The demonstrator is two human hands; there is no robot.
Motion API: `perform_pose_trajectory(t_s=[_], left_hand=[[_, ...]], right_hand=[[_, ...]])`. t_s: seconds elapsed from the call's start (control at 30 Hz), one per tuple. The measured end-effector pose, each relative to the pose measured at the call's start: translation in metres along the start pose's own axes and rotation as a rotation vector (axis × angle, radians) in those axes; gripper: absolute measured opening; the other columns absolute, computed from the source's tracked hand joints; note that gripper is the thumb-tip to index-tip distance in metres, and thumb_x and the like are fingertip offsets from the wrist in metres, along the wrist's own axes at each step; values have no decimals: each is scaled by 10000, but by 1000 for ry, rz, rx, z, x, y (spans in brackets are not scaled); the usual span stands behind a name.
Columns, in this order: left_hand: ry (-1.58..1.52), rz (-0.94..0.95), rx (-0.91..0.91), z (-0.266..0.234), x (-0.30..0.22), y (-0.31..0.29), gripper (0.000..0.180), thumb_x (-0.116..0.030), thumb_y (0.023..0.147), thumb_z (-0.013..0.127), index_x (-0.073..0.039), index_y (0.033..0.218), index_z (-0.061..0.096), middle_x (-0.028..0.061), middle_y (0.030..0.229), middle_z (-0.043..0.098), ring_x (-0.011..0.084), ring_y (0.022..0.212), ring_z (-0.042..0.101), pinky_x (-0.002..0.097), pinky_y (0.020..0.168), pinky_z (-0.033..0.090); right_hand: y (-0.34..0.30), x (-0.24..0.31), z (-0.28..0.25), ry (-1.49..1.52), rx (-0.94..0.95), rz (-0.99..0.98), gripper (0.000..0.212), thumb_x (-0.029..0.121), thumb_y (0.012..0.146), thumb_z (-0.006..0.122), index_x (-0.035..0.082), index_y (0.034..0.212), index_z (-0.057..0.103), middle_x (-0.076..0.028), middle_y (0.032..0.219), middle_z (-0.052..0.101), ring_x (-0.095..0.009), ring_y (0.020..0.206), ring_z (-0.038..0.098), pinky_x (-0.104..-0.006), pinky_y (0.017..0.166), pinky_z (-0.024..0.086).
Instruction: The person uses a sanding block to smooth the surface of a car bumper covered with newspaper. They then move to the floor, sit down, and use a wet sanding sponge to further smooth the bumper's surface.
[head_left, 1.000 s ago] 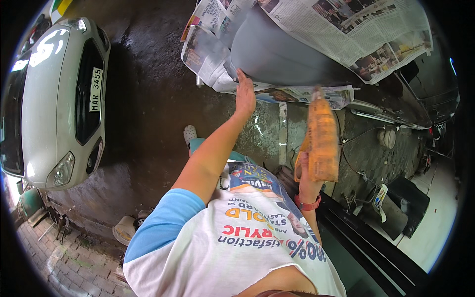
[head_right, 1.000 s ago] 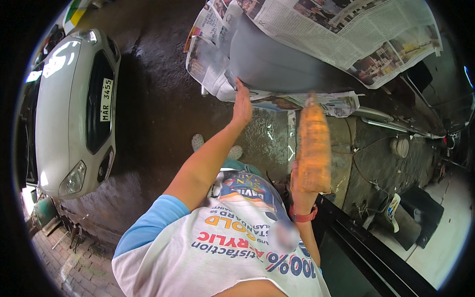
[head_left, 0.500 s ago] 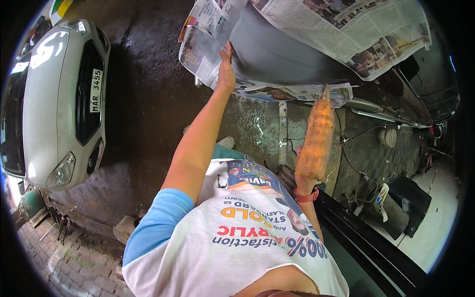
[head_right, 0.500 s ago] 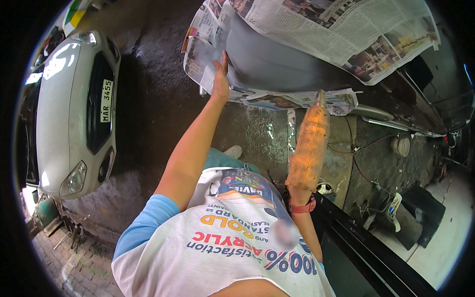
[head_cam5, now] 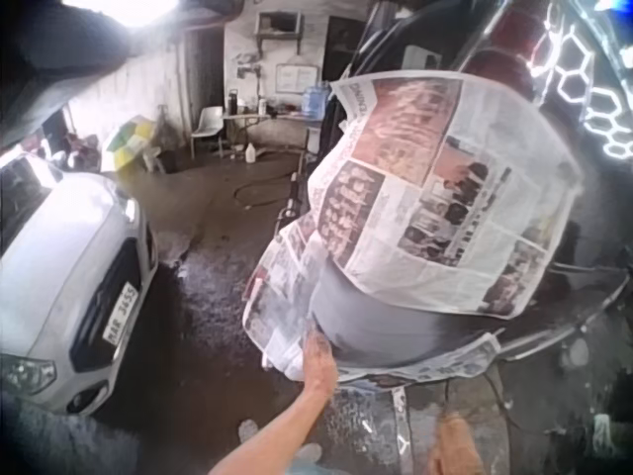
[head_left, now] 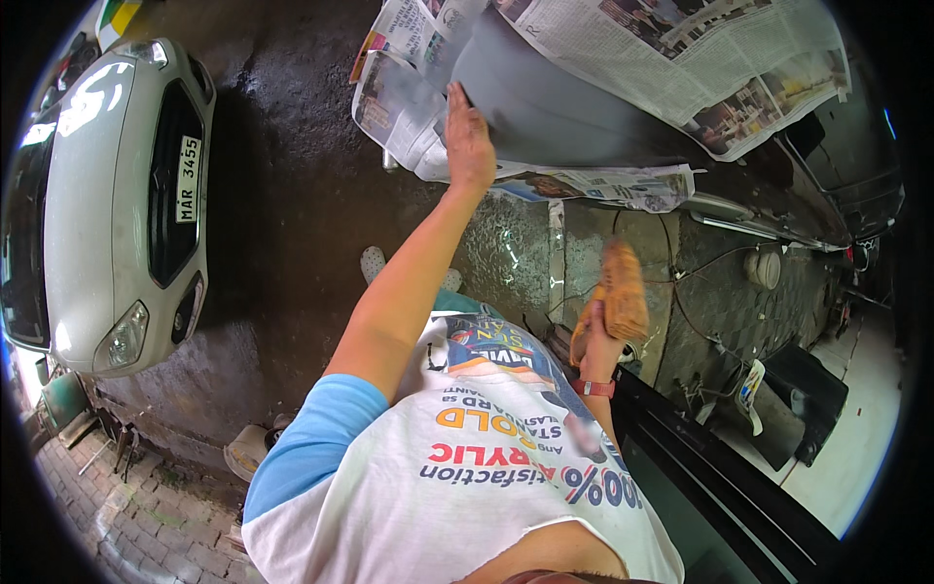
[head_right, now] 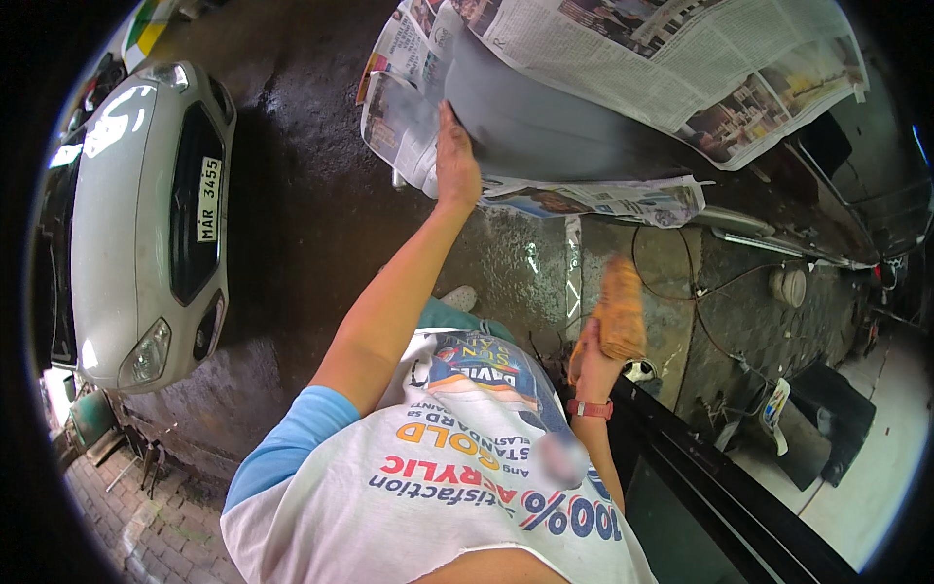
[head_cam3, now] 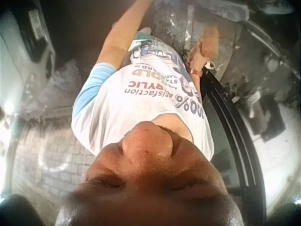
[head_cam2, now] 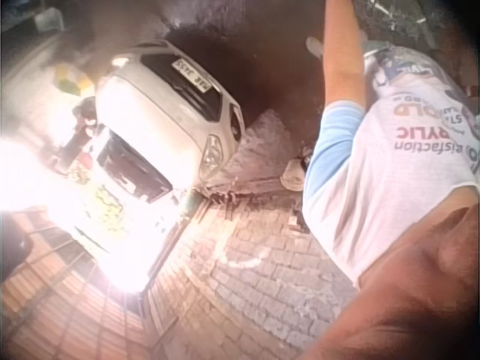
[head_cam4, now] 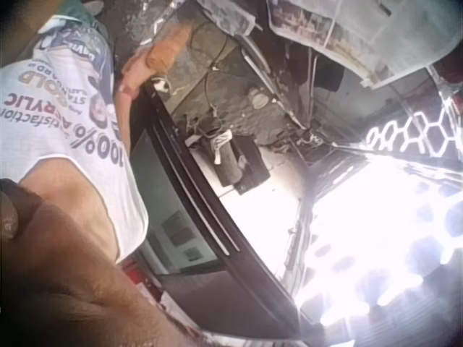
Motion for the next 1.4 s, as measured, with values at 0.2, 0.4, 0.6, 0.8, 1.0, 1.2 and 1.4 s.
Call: perform_pose_trajectory(t_s=[0.2, 0.4, 0.6, 0.8, 1.0, 1.2, 1.4], left_hand=[[69, 214, -84, 20, -51, 0, 959, -685, 1068, 298, 25, 1675, 83, 293, 1739, 79, 462, 1619, 64, 568, 1294, 87], [159, 254, -10, 41, -59, -47, 1007, -696, 1057, 305, 57, 1666, 32, 332, 1730, 6, 493, 1613, 13, 603, 1283, 52], [156, 192, -14, 41, -37, -64, 1008, -725, 1043, 297, 1, 1685, 22, 299, 1744, 8, 467, 1622, 0, 615, 1283, 19], [90, 108, -62, 2, -28, 13, 939, -696, 1064, 272, -18, 1688, 96, 257, 1750, 97, 423, 1622, 114, 592, 1292, 45], [53, 153, -64, 13, -34, -6, 944, -704, 1058, 300, -28, 1690, 110, 250, 1751, 105, 435, 1616, 129, 596, 1291, 67], [165, 206, 38, 19, -15, -48, 925, -635, 1069, 352, -16, 1689, 54, 286, 1742, 80, 448, 1622, 73, 611, 1287, 75], [488, 232, 377, 2, 33, -77, 868, -482, 1057, 488, 3, 1678, 123, 304, 1730, 113, 433, 1620, 106, 585, 1297, 109]], right_hand=[[0, 35, -9, 229, -158, -37, 277, 111, 1005, 749, 16, 1231, 619, -22, 1088, 661, -103, 847, 585, -291, 696, 504], [-17, 16, 6, 163, -1, 11, 237, 112, 987, 759, 41, 1181, 644, -19, 965, 657, -118, 768, 590, -292, 662, 492], [-6, -12, -3, 144, 29, 208, 223, 116, 978, 769, 44, 1155, 653, -17, 879, 634, -133, 684, 588, -306, 605, 495], [15, -8, -36, 273, -245, 219, 166, 159, 993, 764, 53, 1069, 661, -6, 837, 609, -125, 688, 563, -295, 620, 485], [0, 19, -23, 241, -216, 57, 174, 158, 1004, 753, 45, 1092, 656, -9, 891, 618, -123, 743, 563, -289, 666, 484], [-25, 39, 23, -178, 15, -232, 323, 156, 977, 780, 31, 1249, 659, -57, 1121, 709, -185, 918, 658, -347, 792, 543], [-42, 103, 67, -747, 617, -1041, 421, 137, 823, 844, 4, 1188, 681, -192, 1128, 706, -405, 983, 692, -458, 831, 567]])
Point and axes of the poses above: each hand's wrist, its own y-axis towards the middle knuckle, its own z-axis out of the palm, x = y × z, the point moved 2 cm from there along y, towards the middle knuckle
